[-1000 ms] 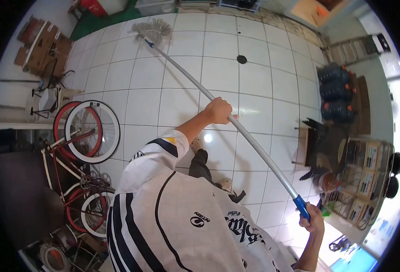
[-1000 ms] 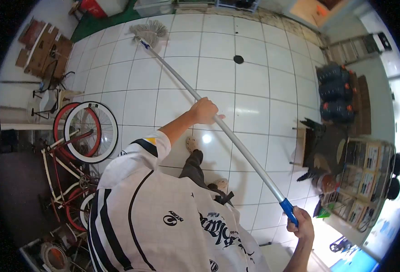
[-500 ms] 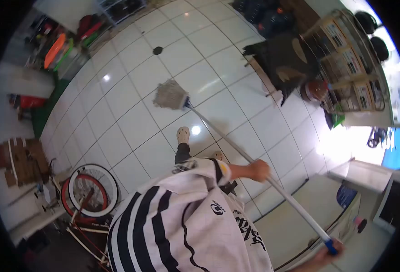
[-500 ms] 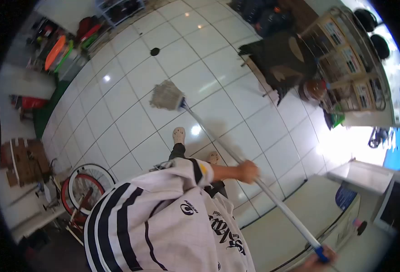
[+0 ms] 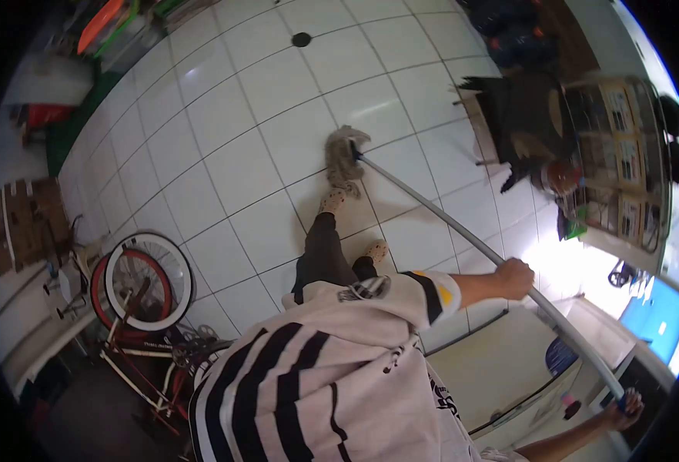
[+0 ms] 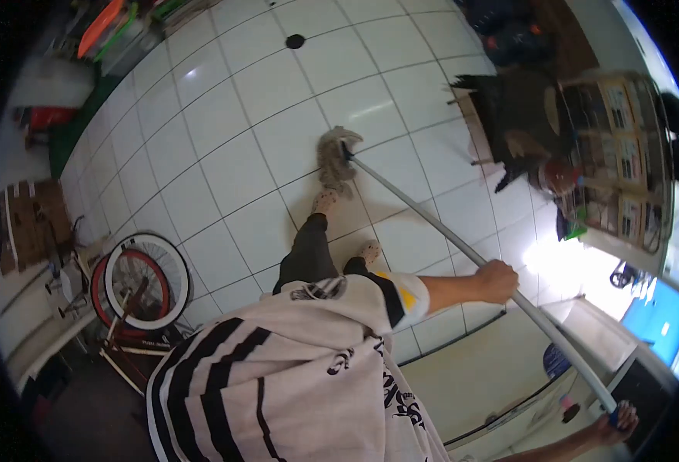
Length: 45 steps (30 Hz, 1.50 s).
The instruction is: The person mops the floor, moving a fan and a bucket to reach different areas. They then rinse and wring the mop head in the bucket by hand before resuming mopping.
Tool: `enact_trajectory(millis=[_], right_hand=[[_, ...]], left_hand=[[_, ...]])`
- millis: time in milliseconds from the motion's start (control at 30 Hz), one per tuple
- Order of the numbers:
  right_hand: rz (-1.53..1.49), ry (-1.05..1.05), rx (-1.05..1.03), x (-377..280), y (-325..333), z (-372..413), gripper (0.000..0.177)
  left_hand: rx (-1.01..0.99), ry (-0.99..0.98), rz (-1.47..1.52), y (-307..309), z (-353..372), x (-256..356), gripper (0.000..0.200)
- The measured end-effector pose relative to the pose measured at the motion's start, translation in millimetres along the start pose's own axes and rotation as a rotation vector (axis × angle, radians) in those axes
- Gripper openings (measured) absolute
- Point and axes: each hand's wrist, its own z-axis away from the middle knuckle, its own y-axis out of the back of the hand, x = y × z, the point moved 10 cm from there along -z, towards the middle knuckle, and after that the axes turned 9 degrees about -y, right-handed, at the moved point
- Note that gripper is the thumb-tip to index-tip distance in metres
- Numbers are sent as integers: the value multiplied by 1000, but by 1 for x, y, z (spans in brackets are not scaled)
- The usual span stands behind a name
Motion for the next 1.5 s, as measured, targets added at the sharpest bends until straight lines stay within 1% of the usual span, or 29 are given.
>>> enact_trajectory(millis=[67, 100, 133, 167, 200, 233, 267, 300, 333, 400, 433, 500, 567, 667, 700, 800, 833, 867, 933, 967, 1100, 1200, 1300, 1333, 1367, 1400, 1433, 1467, 1500], right_hand=[[8, 91, 434, 45, 8, -52, 29], [185, 223, 887, 93, -69, -63, 28], [-19, 7, 162, 140, -81, -121, 26], [-84, 19, 294, 189, -78, -146, 25], [-31, 31, 500, 248, -155, -147, 24], [-107, -58, 416, 303, -200, -158, 21], [-230, -125, 461, 361, -248, -158, 17], [-437, -359, -3, 417, -320, -162, 17], [-149, -340, 72, 448, -364, -145, 25], [-81, -381, -97, 489, -495, -102, 31], [-150, -422, -181, 509, -534, -76, 30], [-205, -451, -314, 523, -563, -54, 29], [-189, -416, -420, 520, -576, -51, 28], [-114, -537, -310, 507, -482, -94, 35], [-134, -575, -122, 489, -436, -108, 30], [-369, -417, -451, 368, -327, -144, 33], [-158, -336, -258, 304, -256, -155, 35], [-76, -99, 28, 237, -249, -158, 27], [310, 226, 799, 106, -245, -121, 16], [-547, 125, 295, 95, -241, -141, 27], [-155, 161, 249, 28, -196, -161, 24], [-47, 26, 155, 52, -149, -209, 23], [-138, -193, -45, 143, -146, -247, 24], [-253, -347, -250, 194, -163, -251, 25], [-155, -181, 177, 244, -185, -236, 23], [-171, -243, -112, 299, -252, -222, 21], [-250, -437, -300, 360, -308, -202, 21], [-261, -433, -63, 410, -302, -190, 19], [-792, -731, -58, 471, -354, -151, 21]], left_hand=[[-8, 183, -62, 63, 43, -69, 10], [-53, 177, -164, 104, 73, -93, 10], [2, 223, -154, 141, 110, -130, 11], [59, 330, -162, 177, 154, -175, 12], [103, 333, -173, 210, 200, -213, 14], [63, 470, -205, 228, 257, -269, 16], [373, 384, -246, 288, 319, -278, 15], [415, 639, -285, 320, 388, -314, 13], [410, 616, -583, 360, 448, -319, 11], [478, 908, -622, 413, 589, -364, 15], [557, 907, -830, 433, 635, -347, 19], [599, 1144, -767, 448, 695, -337, 27], [481, 1204, -769, 441, 676, -330, 26], [148, 1197, -768, 383, 609, -359, 25], [89, 1211, -599, 359, 567, -350, 30], [96, 918, -402, 280, 410, -294, 27], [108, 824, -302, 254, 356, -268, 19], [41, 634, -303, 245, 293, -214, 13], [130, 591, 81, 210, 211, -165, 9], [112, 397, 76, 195, 170, -136, 14], [118, 325, 137, 180, 103, -101, 19], [187, 386, 68, 169, 117, -132, 18], [111, 413, -39, 171, 181, -178, 11], [187, 409, -117, 178, 218, -197, 9], [309, 435, -155, 192, 264, -213, 10], [83, 534, -218, 204, 311, -227, 13], [136, 668, -227, 206, 370, -257, 17], [266, 736, -209, 215, 432, -278, 19], [424, 815, -335, 220, 506, -293, 19]])
